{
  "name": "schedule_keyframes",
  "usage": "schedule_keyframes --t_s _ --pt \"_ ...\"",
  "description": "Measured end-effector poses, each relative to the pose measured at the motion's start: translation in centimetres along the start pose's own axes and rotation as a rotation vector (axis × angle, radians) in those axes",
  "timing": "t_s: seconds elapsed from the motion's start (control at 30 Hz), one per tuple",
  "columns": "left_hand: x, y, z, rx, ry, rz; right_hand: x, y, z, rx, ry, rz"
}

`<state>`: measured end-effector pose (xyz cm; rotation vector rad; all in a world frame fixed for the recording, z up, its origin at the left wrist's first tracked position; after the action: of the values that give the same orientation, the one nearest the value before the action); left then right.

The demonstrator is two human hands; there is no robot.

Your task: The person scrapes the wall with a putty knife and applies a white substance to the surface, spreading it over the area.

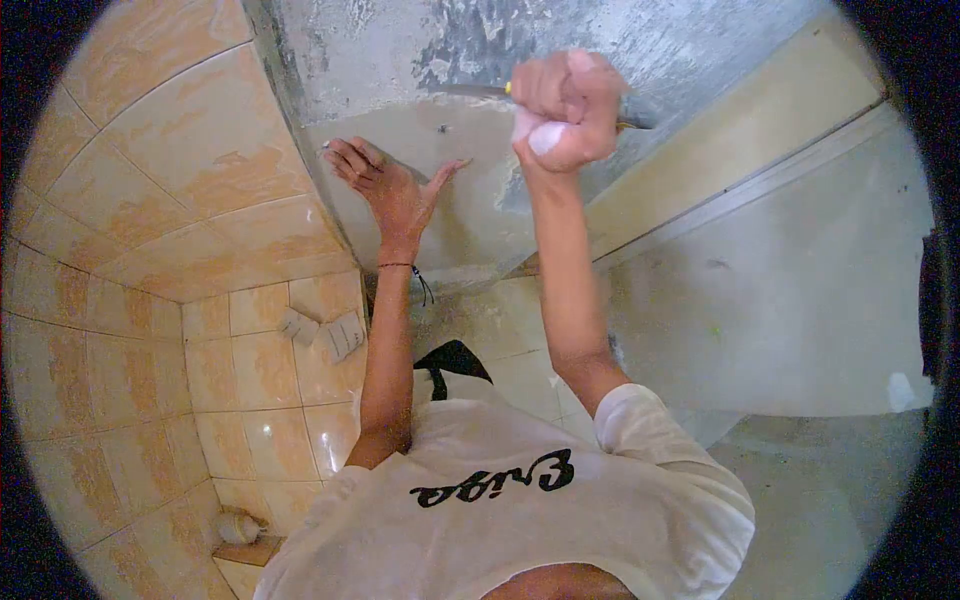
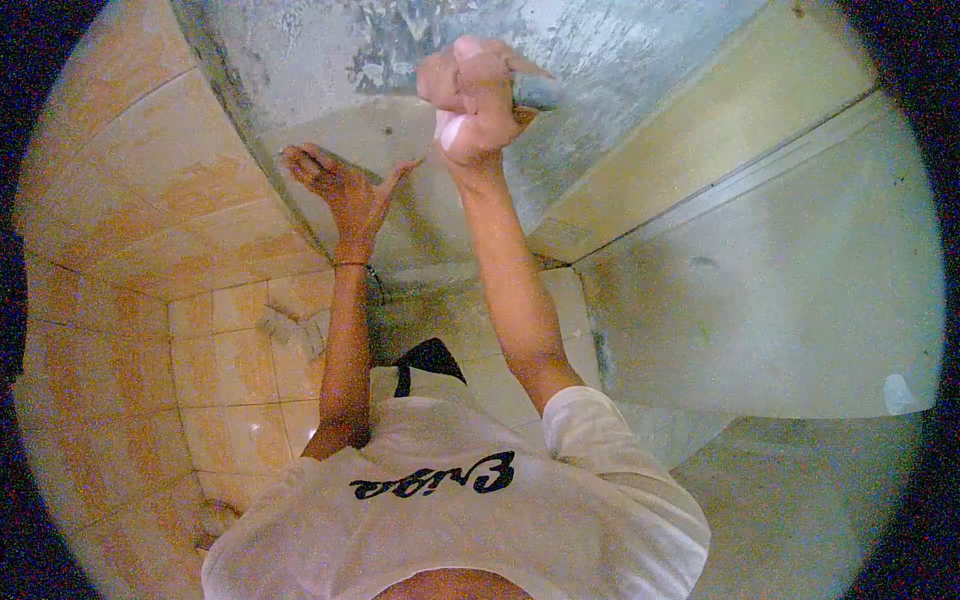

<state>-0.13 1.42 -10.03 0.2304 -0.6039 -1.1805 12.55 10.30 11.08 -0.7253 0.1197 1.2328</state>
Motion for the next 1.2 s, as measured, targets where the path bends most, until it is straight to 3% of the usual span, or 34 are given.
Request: schedule_keyframes --t_s 0.07,0.6,0.67,0.8,0.87,1.0,1.07,1.13,1.2 --pt "-0.1 -0.2 -0.3 0.02 -0.024 -0.006 0.4 -0.3 0.3 0.045 0.032 -0.119" --pt "-0.2 0.0 -0.3 -0.004 -0.048 0.007 -0.5 0.2 -1.8 -0.029 0.023 -0.112" --pt "-0.3 -0.3 0.0 0.003 -0.049 0.004 -1.4 -2.3 -2.0 0.178 -0.088 -0.132" --pt "-0.4 0.0 -0.3 0.015 -0.037 -0.027 0.2 -1.4 -1.3 0.125 0.0 -0.211" --pt "-0.1 0.1 -0.1 0.014 -0.033 -0.038 1.7 -0.3 -1.2 -0.017 -0.04 -0.095" --pt "0.0 0.2 -0.1 -0.007 -0.029 -0.007 2.1 -2.9 -2.4 0.06 -0.144 0.008" --pt "0.1 0.1 -0.2 0.01 -0.048 -0.002 3.0 -4.3 -2.8 0.098 0.032 -0.158" --pt "0.2 0.3 -0.1 -0.033 -0.022 0.004 4.4 -4.9 -3.5 0.127 0.001 -0.316" --pt "0.0 0.1 -0.1 -0.017 -0.024 -0.011 4.7 -4.9 -4.3 0.086 -0.037 -1.281"
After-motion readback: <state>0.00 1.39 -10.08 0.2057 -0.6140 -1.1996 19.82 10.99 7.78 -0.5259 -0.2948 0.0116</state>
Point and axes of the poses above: each hand's wrist, its own z-axis towards the middle knuckle, its own x-axis out of the back of the hand, y = z × x, the point moved 9 cm from there along z, towards the middle knuckle, and after that the axes turned 3 degrees about y, right-handed, at the moved point
